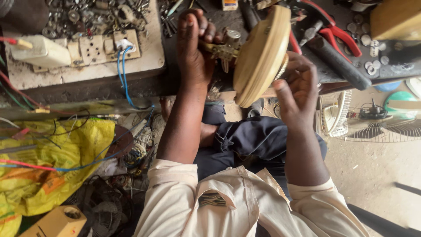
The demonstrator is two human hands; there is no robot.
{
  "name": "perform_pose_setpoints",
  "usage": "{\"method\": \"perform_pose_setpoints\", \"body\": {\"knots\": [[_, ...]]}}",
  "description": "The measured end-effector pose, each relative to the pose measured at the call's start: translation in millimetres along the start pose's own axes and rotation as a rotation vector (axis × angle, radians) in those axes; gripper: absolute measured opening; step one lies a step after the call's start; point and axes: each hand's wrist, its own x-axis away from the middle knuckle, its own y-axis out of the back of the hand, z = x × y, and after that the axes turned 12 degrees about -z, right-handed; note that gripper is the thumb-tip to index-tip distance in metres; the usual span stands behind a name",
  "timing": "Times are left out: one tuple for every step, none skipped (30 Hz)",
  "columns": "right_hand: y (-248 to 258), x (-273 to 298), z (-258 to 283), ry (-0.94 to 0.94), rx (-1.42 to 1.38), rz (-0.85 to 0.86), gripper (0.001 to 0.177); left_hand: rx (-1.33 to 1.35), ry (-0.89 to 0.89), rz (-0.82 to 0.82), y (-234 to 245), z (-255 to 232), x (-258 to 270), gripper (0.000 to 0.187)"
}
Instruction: The person sits on the floor and works on a beige circular electrical component, likely a ceiling fan cap. They manipulate small wires and parts with their hands, then attach a small gear-like piece to the center of the component.
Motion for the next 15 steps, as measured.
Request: {"method": "perform_pose_setpoints", "body": {"knots": [[1,-1,1,-0.026,-0.013,0.002,0.045,-0.004,0.005,-0.004,0,-2,1,0.021],[2,-1,0,-0.052,-0.026,0.005,0.047,-0.009,0.009,-0.008,-1,-2,0,0.022],[3,0,-2,-0.083,-0.04,0.01,0.048,-0.002,0.014,-0.014,-2,-1,1,0.022],[5,0,-3,-0.074,-0.017,-0.008,0.049,0.005,0.019,-0.019,-3,-1,1,0.023],[6,-3,-5,-0.065,0.002,-0.019,0.049,0.01,0.014,-0.026,-2,-2,0,0.023],[8,-6,-6,-0.057,0.02,-0.029,0.05,0.01,0.02,-0.036,-2,-3,-1,0.023],[9,-8,-7,-0.053,0.009,-0.007,0.051,0.009,0.025,-0.049,-2,-2,0,0.023],[11,-11,-6,-0.05,-0.002,0.015,0.053,0.007,0.031,-0.063,-2,-2,0,0.022],[12,-13,-6,-0.046,-0.014,0.036,0.055,0.014,0.033,-0.074,-1,0,0,0.022],[13,-17,-4,0.038,0.021,0.073,0.055,0.021,0.036,-0.085,-1,1,-1,0.022],[13,-21,-2,0.122,0.053,0.113,0.056,0.027,0.036,-0.096,0,2,-1,0.022],[11,-23,0,0.206,0.085,0.152,0.056,0.012,0.029,-0.1,0,2,-2,0.022],[11,-22,3,0.218,0.133,0.157,0.056,-0.001,0.023,-0.103,1,3,-3,0.022],[13,-21,7,0.23,0.18,0.161,0.055,-0.015,0.018,-0.106,2,3,-3,0.023],[15,-20,8,0.245,0.229,0.164,0.054,-0.023,0.009,-0.107,2,4,-3,0.023]]}}
